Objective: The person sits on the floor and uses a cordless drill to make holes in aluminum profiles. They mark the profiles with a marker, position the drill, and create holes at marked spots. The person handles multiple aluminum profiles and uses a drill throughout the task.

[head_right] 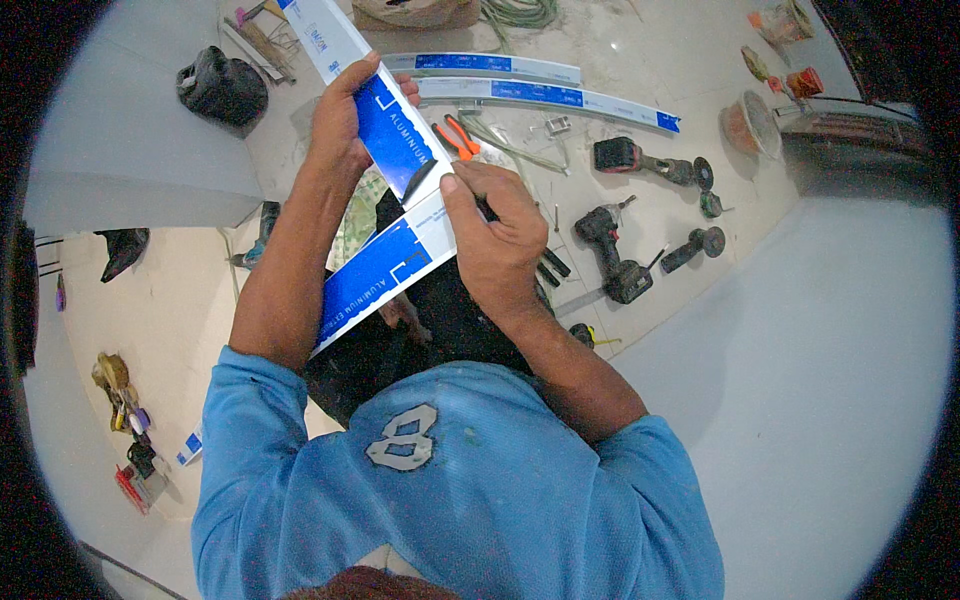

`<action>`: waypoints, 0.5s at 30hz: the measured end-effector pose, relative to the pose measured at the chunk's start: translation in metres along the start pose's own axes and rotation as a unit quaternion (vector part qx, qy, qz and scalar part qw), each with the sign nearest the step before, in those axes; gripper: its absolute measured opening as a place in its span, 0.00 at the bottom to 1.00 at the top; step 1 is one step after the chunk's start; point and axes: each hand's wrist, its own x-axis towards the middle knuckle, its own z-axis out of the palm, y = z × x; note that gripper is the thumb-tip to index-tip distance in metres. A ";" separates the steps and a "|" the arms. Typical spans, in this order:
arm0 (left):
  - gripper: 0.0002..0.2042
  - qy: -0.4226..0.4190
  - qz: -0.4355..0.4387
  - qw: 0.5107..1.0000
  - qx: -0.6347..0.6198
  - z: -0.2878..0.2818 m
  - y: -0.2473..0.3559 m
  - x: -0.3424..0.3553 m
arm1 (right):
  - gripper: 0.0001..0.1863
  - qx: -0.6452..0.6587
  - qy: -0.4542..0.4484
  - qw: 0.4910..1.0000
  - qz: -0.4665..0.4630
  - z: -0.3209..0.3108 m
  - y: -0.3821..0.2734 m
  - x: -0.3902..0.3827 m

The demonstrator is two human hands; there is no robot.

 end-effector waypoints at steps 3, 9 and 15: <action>0.26 -0.003 -0.001 1.000 0.005 0.000 0.000 -0.001 | 0.12 0.007 0.012 1.000 0.007 0.001 -0.003 -0.001; 0.22 0.026 -0.030 0.999 -0.026 -0.006 -0.003 -0.002 | 0.19 0.006 0.009 1.000 0.030 -0.007 -0.010 -0.016; 0.24 0.020 -0.043 0.998 -0.029 0.001 -0.003 0.001 | 0.20 -0.018 0.008 0.999 -0.032 -0.009 -0.002 -0.016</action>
